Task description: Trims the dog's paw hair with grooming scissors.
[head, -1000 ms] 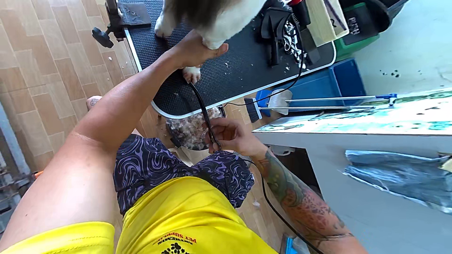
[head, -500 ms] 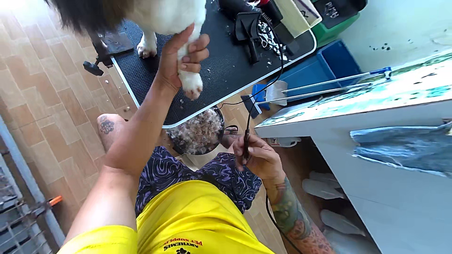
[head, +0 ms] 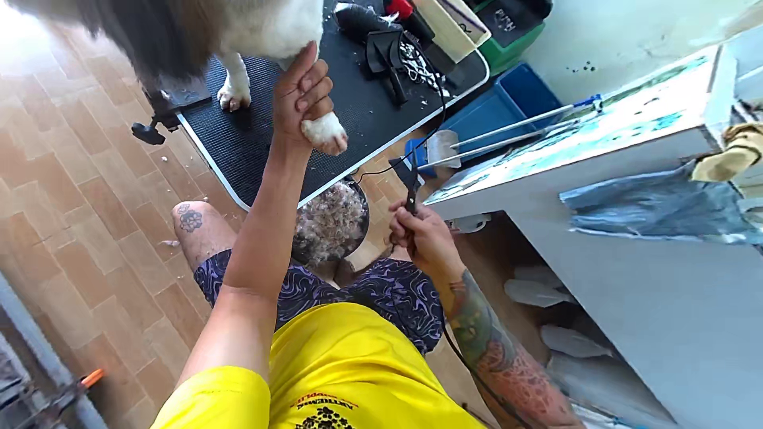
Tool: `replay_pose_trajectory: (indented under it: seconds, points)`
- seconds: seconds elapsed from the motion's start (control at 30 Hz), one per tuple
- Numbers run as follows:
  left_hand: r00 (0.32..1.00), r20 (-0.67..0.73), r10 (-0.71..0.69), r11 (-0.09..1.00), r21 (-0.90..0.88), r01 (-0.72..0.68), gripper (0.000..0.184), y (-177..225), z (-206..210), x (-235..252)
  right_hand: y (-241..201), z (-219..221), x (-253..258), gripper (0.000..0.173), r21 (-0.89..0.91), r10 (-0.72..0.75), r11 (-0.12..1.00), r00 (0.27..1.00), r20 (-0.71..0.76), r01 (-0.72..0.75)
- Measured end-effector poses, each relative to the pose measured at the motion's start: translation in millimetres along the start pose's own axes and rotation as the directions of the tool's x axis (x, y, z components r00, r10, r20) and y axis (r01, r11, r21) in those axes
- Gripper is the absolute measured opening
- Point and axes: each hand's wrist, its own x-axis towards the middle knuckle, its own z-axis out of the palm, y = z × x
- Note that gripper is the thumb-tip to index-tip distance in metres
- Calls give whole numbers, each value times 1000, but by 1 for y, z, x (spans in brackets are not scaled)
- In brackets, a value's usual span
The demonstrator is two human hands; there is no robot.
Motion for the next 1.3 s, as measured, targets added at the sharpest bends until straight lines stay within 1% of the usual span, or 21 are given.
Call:
replay_pose_trajectory:
  seconds: [0.03,0.07,0.13,0.17,0.2,0.23,0.27,0.3,0.33,0.37,0.4,0.43,0.47,0.53,0.63,0.7,0.73,0.83,0.93,1.1,1.3]
  points:
    - [998,-52,17,997,74,-13,24,1,1,3,-1,6,3,19,10,-16,1000,999,-45,16]
    - [993,-104,52,987,159,-35,22,0,2,7,-1,11,4,26,23,-37,999,999,-35,37]
    - [970,-199,138,937,344,-63,20,-1,6,11,-1,21,4,60,33,-100,995,990,100,97]
    - [954,-238,181,908,412,-70,19,-2,7,12,-2,28,3,71,-13,-140,989,975,175,144]
    - [940,-265,217,879,471,-70,16,-2,9,12,-4,37,1,74,-97,-183,973,955,235,210]
    - [925,-287,250,856,512,-72,14,-2,10,13,-4,47,0,72,-207,-235,933,934,269,294]
    - [911,-305,278,836,544,-73,15,-2,11,14,-2,56,0,67,-338,-288,864,916,278,374]
    - [896,-325,303,819,570,-70,14,-2,11,14,3,64,1,63,-473,-348,761,894,281,444]
    - [881,-343,325,802,594,-65,15,-2,11,15,7,70,2,59,-595,-399,637,870,289,490]
    - [868,-358,344,788,613,-60,15,-3,12,15,10,76,3,56,-695,-434,514,851,295,503]
    - [856,-372,359,777,627,-53,16,-3,13,15,11,80,5,56,-768,-454,407,839,299,495]
    - [848,-382,368,768,638,-46,16,-3,14,15,10,84,7,57,-820,-456,325,837,302,472]
    - [843,-389,372,763,646,-39,16,-3,15,15,8,86,9,58,-854,-458,267,838,296,447]
    - [840,-395,372,761,648,-33,16,-3,15,14,-1,86,14,59,-893,-477,203,837,267,401]
    - [836,-395,382,742,670,-23,17,-7,17,15,-14,78,16,59,-919,-524,203,831,189,337]
    - [825,-390,410,724,689,-34,18,-10,19,16,-17,71,13,61,-926,-569,197,807,159,321]
    - [820,-385,425,716,696,-44,18,-10,19,17,-17,69,9,61,-927,-576,187,801,164,324]
    - [814,-378,442,704,708,-54,18,-11,16,18,-7,68,-2,64,-939,-568,109,796,211,327]
    - [812,-375,448,696,716,-54,19,-12,15,19,4,71,-3,63,-954,-550,51,806,219,294]
    - [808,-379,451,690,722,-46,19,-14,16,18,1,74,0,57,-964,-562,35,803,199,263]
    - [814,-361,455,678,733,-54,20,-15,15,17,1,70,-1,52,-958,-546,35,809,220,284]
